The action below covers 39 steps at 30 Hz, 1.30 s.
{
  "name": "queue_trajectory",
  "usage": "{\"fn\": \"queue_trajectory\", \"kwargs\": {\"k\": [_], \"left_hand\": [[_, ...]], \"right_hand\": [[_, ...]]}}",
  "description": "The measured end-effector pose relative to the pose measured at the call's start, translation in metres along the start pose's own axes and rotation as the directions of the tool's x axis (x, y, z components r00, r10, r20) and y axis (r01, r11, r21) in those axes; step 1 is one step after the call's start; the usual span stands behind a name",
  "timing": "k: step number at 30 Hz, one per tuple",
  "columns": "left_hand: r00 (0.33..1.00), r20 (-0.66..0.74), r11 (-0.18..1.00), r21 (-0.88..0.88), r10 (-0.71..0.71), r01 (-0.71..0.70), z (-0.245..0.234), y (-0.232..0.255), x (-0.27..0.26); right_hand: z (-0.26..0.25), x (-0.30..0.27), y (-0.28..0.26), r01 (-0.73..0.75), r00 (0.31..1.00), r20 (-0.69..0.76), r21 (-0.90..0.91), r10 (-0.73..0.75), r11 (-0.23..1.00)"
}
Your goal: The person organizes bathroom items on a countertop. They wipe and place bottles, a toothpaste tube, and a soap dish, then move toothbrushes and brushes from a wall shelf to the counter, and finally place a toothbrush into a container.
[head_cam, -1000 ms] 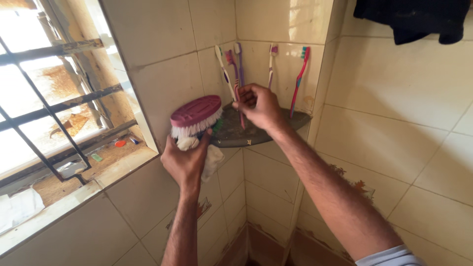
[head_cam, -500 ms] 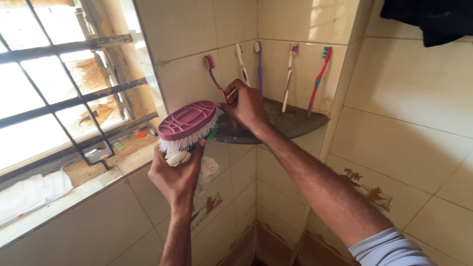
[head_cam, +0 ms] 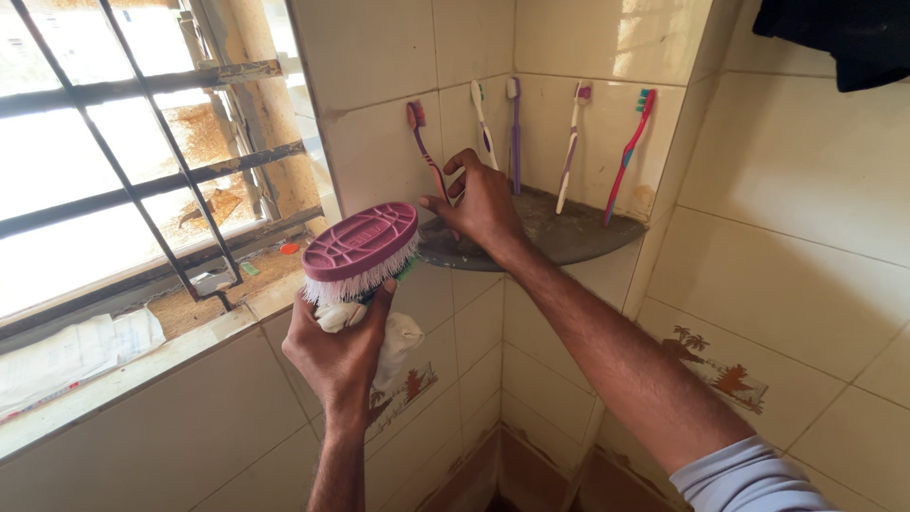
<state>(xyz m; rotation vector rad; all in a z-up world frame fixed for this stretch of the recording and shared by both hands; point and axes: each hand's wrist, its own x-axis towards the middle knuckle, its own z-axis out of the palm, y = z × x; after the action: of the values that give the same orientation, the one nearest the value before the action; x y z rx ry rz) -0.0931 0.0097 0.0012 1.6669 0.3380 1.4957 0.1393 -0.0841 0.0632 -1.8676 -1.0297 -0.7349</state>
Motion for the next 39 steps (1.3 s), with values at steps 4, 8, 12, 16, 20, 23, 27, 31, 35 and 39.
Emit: {"fn": "queue_trajectory", "kwargs": {"k": [4,8,12,16,20,23,27,31,35,39], "left_hand": [[1.000,0.014,1.000,-0.025,0.003,-0.003,0.000,0.005,-0.003],[1.000,0.023,1.000,-0.025,0.016,-0.016,0.000,0.011,-0.006],[0.999,0.029,1.000,-0.015,0.020,-0.020,0.004,0.015,-0.010],[1.000,0.032,0.999,-0.042,0.002,-0.001,0.007,0.019,-0.015],[1.000,0.020,1.000,-0.024,0.000,0.000,0.004,0.020,-0.016],[1.000,0.023,1.000,-0.029,0.000,0.001,0.001,0.020,-0.015],[1.000,0.018,1.000,-0.021,-0.003,0.004,0.002,0.019,-0.015],[1.000,0.029,1.000,-0.018,-0.007,0.007,0.004,0.018,-0.014],[0.999,0.045,0.998,-0.055,-0.012,0.015,0.008,0.017,-0.016],[0.998,0.049,0.999,-0.035,-0.030,0.032,0.012,0.016,-0.016]], "right_hand": [[-0.006,-0.004,0.000,-0.063,0.998,0.024,0.033,0.062,0.998],[-0.009,-0.009,0.005,0.030,0.999,-0.028,0.087,-0.028,0.996],[-0.005,-0.010,0.008,-0.008,1.000,0.031,0.162,0.003,0.987],[0.000,-0.007,0.012,-0.057,0.998,0.049,0.230,0.047,0.972],[0.000,-0.003,0.020,-0.076,0.997,0.013,0.221,0.075,0.972],[0.000,-0.001,0.024,-0.058,0.998,0.008,0.204,0.058,0.977],[-0.001,0.001,0.026,-0.047,0.999,0.012,0.171,0.045,0.984],[-0.001,0.004,0.026,-0.065,0.997,0.040,0.165,0.059,0.984],[0.000,0.006,0.028,-0.052,0.998,0.050,0.162,0.044,0.985],[-0.001,0.007,0.031,-0.009,0.999,0.050,0.149,0.001,0.989]]}}
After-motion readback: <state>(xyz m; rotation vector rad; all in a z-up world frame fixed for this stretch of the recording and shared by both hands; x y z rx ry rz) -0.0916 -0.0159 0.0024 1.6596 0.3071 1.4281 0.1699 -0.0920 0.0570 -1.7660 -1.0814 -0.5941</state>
